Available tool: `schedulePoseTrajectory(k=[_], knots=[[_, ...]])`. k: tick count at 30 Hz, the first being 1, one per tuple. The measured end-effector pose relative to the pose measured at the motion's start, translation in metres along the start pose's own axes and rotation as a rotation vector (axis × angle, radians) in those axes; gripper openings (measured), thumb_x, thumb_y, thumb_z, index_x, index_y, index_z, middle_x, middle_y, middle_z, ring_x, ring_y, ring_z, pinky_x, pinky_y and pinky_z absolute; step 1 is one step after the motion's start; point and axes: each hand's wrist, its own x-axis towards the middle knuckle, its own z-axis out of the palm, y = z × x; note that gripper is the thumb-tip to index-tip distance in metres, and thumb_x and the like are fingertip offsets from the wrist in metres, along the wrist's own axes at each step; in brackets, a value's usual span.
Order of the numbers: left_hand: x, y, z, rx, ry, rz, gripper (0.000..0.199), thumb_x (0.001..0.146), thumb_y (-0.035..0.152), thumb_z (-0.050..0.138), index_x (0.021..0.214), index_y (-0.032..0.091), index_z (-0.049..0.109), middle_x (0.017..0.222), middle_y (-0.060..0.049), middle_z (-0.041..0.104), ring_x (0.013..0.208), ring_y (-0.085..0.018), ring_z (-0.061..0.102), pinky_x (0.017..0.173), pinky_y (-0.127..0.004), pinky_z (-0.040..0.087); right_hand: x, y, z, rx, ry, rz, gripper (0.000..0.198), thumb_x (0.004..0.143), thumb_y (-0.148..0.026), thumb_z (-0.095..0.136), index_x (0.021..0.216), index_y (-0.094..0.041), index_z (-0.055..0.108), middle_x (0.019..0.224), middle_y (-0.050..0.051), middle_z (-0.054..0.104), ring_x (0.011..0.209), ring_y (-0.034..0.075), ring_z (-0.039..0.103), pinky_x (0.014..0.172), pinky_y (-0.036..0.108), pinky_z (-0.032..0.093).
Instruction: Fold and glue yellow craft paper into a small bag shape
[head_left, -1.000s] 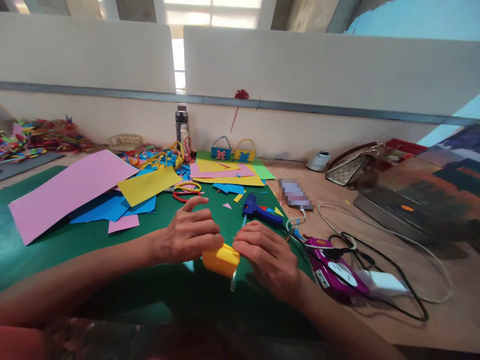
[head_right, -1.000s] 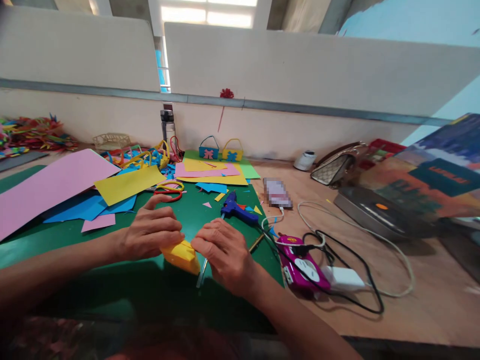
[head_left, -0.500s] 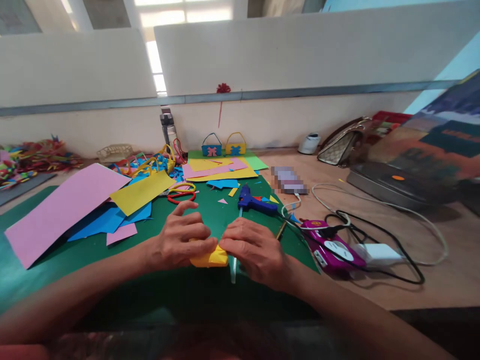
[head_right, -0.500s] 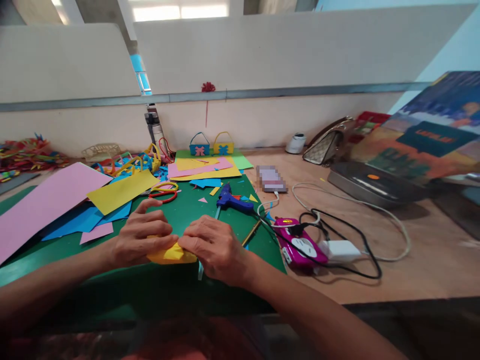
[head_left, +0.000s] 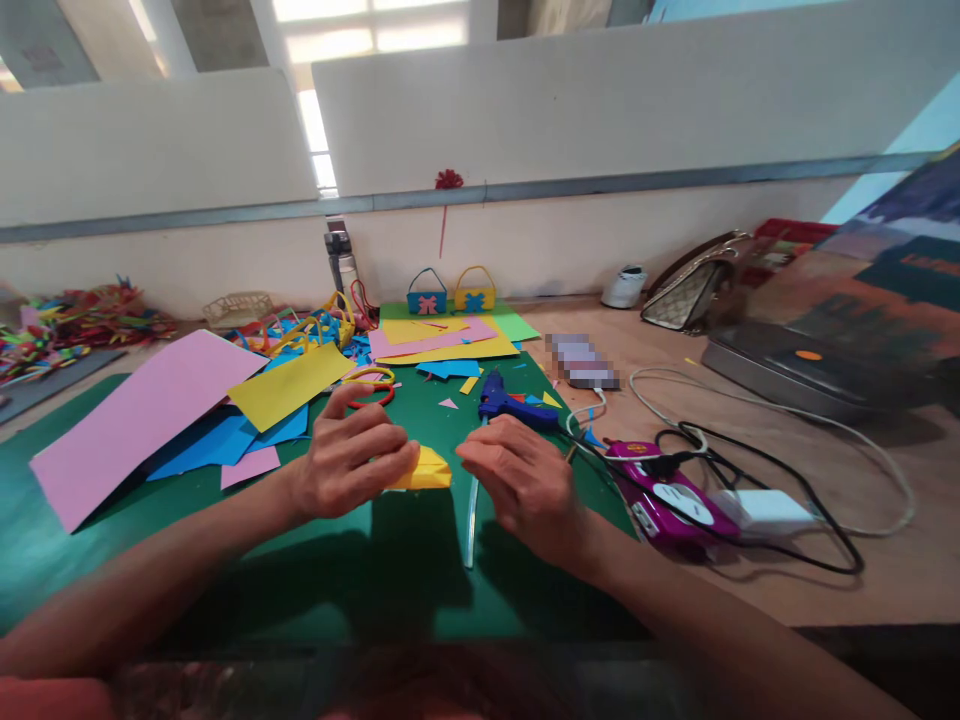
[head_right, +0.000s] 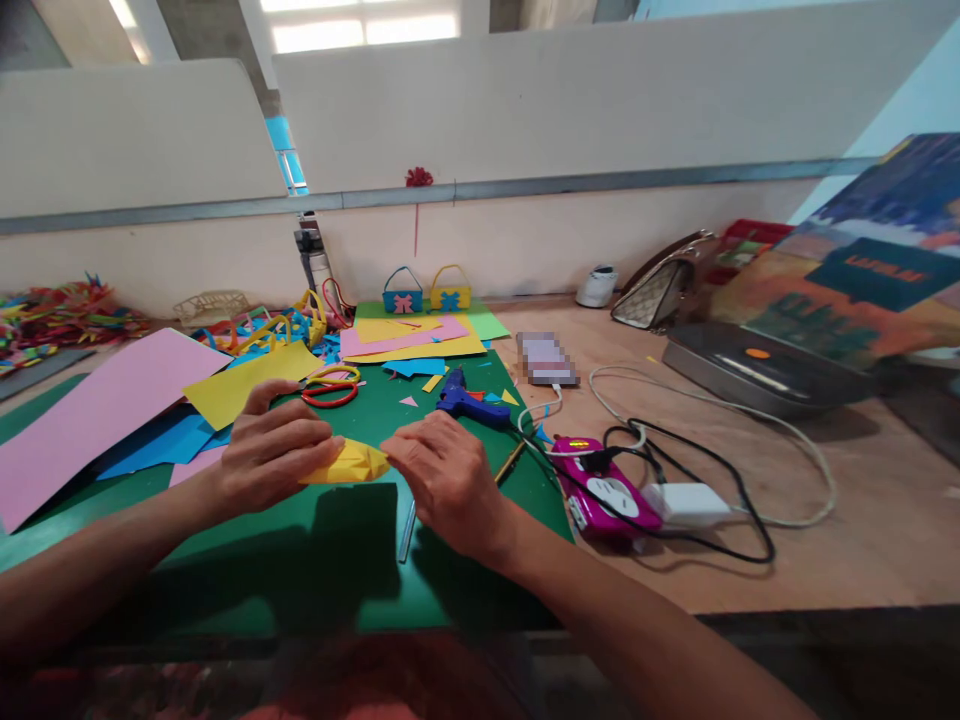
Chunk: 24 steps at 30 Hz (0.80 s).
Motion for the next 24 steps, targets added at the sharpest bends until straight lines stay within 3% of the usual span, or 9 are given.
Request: schedulePoseTrajectory(k=[3, 5, 7, 11, 13, 16, 19, 22, 24], knots=[[-0.003, -0.002, 0.006, -0.019, 0.002, -0.025, 0.014, 0.085, 0.014, 0.044, 0.082, 0.018, 0.057, 0.063, -0.001, 0.065, 0.057, -0.012, 0.055, 0.078, -0.035, 0.042, 0.001, 0.0, -0.001, 0.006, 0.025, 0.076, 0.013, 0.082, -0.008, 0.054, 0.091, -0.016, 0.058, 0.079, 0.006, 0.064, 0.076, 0.015, 0.059, 0.068, 0.029, 0.05], [-0.004, -0.001, 0.012, -0.106, 0.02, -0.168, 0.017, 0.083, 0.012, 0.043, 0.079, 0.017, 0.06, 0.064, -0.003, 0.065, 0.058, -0.013, 0.057, 0.068, -0.031, 0.043, 0.001, 0.001, -0.001, 0.03, 0.04, 0.128, 0.012, 0.083, -0.01, 0.054, 0.092, -0.017, 0.059, 0.08, 0.005, 0.065, 0.076, 0.015, 0.06, 0.069, 0.028, 0.05], [-0.003, 0.001, 0.017, -0.271, -0.017, -0.488, 0.02, 0.08, 0.012, 0.044, 0.075, 0.017, 0.063, 0.065, -0.003, 0.066, 0.06, -0.013, 0.059, 0.061, -0.026, 0.044, 0.0, 0.002, -0.001, 0.037, 0.056, 0.178, 0.011, 0.084, -0.013, 0.054, 0.092, -0.018, 0.059, 0.081, 0.004, 0.065, 0.077, 0.015, 0.062, 0.069, 0.027, 0.051], [-0.001, 0.006, 0.026, -0.805, -0.289, -1.332, 0.018, 0.078, 0.025, 0.051, 0.077, 0.015, 0.065, 0.073, -0.003, 0.069, 0.063, -0.015, 0.063, 0.052, -0.021, 0.045, 0.001, 0.005, -0.001, 0.01, 0.067, 0.265, 0.009, 0.084, -0.015, 0.054, 0.089, -0.02, 0.059, 0.081, 0.002, 0.066, 0.076, 0.014, 0.063, 0.068, 0.026, 0.051], [-0.004, 0.008, 0.033, -0.921, -0.333, -1.583, 0.018, 0.076, 0.029, 0.054, 0.077, 0.013, 0.063, 0.068, -0.004, 0.068, 0.059, -0.016, 0.064, 0.049, -0.021, 0.046, 0.002, 0.005, -0.002, -0.007, 0.063, 0.253, 0.01, 0.084, -0.014, 0.054, 0.089, -0.021, 0.058, 0.081, 0.002, 0.066, 0.076, 0.014, 0.063, 0.07, 0.027, 0.05], [-0.012, 0.008, 0.044, -0.888, -0.313, -1.712, 0.014, 0.074, 0.023, 0.056, 0.081, 0.011, 0.059, 0.061, -0.002, 0.063, 0.053, -0.015, 0.062, 0.045, -0.02, 0.045, 0.003, -0.002, -0.006, -0.032, 0.047, 0.13, 0.013, 0.083, -0.012, 0.052, 0.092, -0.021, 0.057, 0.082, 0.002, 0.067, 0.08, 0.016, 0.063, 0.084, 0.035, 0.047], [-0.02, 0.007, 0.048, -0.845, -0.3, -1.779, 0.023, 0.072, 0.011, 0.052, 0.094, 0.009, 0.056, 0.056, 0.001, 0.059, 0.049, -0.013, 0.059, 0.041, -0.017, 0.041, 0.001, -0.014, -0.006, -0.053, -0.051, -0.045, 0.016, 0.083, -0.014, 0.052, 0.097, -0.021, 0.055, 0.085, 0.002, 0.069, 0.086, 0.018, 0.064, 0.097, 0.043, 0.037], [-0.024, 0.008, 0.043, -0.791, -0.325, -1.791, 0.04, 0.069, 0.003, 0.046, 0.109, 0.006, 0.051, 0.052, 0.004, 0.054, 0.045, -0.011, 0.055, 0.038, -0.016, 0.036, -0.003, -0.026, 0.003, -0.076, -0.179, -0.195, 0.016, 0.084, -0.025, 0.055, 0.099, -0.019, 0.056, 0.09, 0.003, 0.071, 0.096, 0.021, 0.062, 0.106, 0.046, 0.023], [-0.025, 0.01, 0.038, -0.767, -0.359, -1.759, 0.046, 0.069, 0.002, 0.044, 0.114, 0.004, 0.048, 0.052, 0.006, 0.052, 0.043, -0.009, 0.051, 0.037, -0.016, 0.034, -0.008, -0.031, 0.011, -0.15, -0.258, -0.22, 0.019, 0.085, -0.026, 0.056, 0.101, -0.017, 0.057, 0.097, 0.005, 0.07, 0.103, 0.023, 0.059, 0.108, 0.048, 0.013]])
